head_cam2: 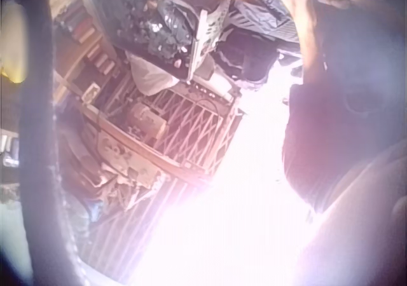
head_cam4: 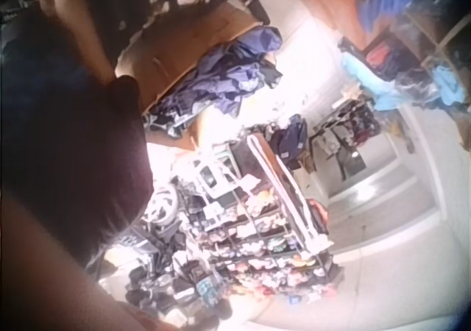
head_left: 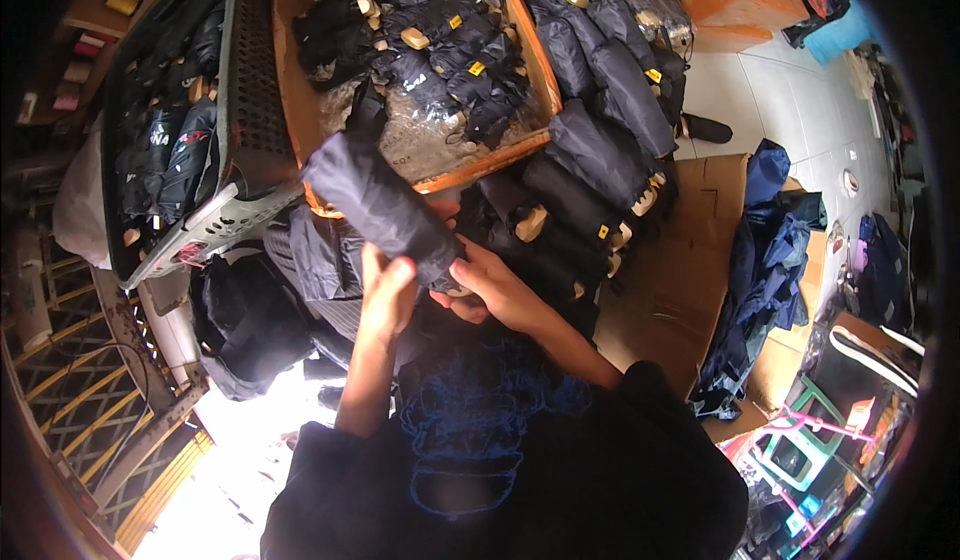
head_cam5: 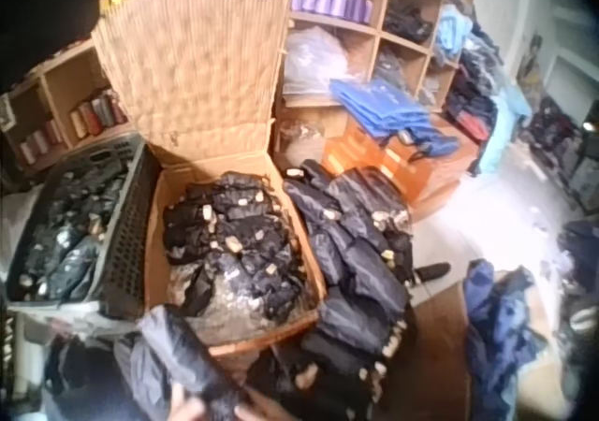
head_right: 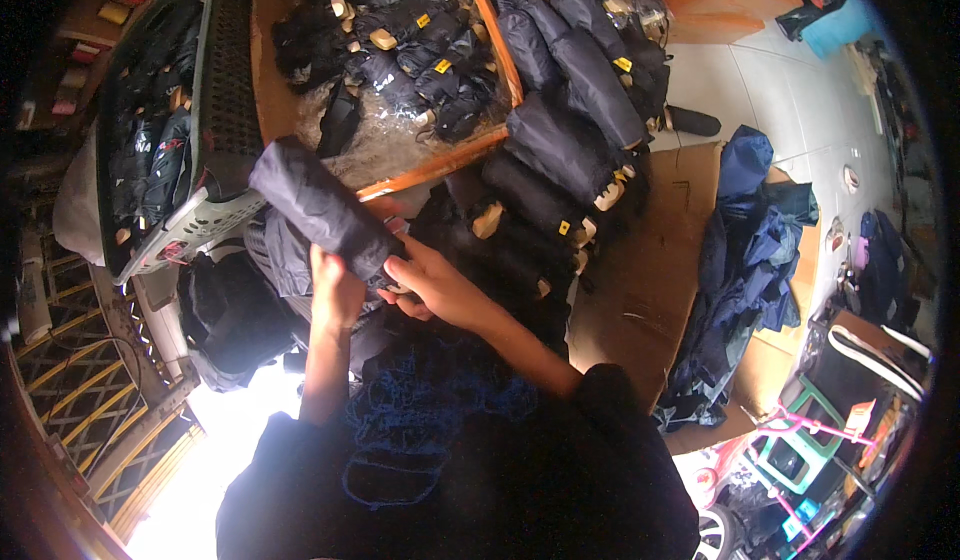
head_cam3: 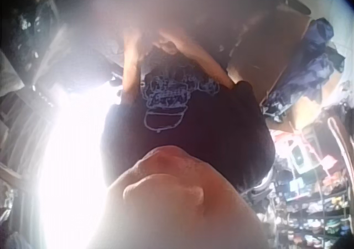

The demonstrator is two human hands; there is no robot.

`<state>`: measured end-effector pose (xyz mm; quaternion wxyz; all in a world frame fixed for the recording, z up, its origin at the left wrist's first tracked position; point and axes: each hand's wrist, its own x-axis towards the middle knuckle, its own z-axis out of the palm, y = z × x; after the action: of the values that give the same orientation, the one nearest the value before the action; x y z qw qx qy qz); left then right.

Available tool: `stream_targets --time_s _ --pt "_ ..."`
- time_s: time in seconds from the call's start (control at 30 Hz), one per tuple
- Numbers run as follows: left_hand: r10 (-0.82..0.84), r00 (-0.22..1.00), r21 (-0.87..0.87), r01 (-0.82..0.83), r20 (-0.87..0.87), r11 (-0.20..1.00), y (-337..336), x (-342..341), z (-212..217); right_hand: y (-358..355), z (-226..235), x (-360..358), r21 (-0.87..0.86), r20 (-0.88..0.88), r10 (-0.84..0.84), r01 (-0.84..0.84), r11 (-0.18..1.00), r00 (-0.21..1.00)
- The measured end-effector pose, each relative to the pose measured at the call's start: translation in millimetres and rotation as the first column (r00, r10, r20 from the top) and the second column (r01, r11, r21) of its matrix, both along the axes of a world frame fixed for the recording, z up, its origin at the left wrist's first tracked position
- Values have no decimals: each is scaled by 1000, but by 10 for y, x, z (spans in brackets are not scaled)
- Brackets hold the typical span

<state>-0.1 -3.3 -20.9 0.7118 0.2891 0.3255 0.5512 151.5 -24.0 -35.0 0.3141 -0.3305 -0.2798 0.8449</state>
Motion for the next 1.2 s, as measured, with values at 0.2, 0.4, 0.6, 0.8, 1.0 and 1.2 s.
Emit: stream_targets --time_s 0.2,0.4,0.6,0.8,1.0,1.2 --pt "68 985 -107 -86 -156 991 -128 -50 -177 -264 -229 -307 157 -21 -163 164 974 986" --pt "146 957 -71 -169 -251 983 -322 47 -364 -240 -334 -239 -23 -72 -192 190 981 979" --pt "-98 915 -14 101 -392 995 -507 -3 -614 -87 -201 164 25 290 6 -13 1000 957" --pt "218 115 244 338 -969 909 -523 -280 -802 237 295 537 155 957 -38 -399 904 286" --pt "161 -141 119 265 -977 957 -528 -495 -962 353 132 295 139 974 -214 -549 824 -75" --pt "410 103 422 153 -906 894 -449 -616 -765 446 132 221 110 975 -203 -603 790 -89"
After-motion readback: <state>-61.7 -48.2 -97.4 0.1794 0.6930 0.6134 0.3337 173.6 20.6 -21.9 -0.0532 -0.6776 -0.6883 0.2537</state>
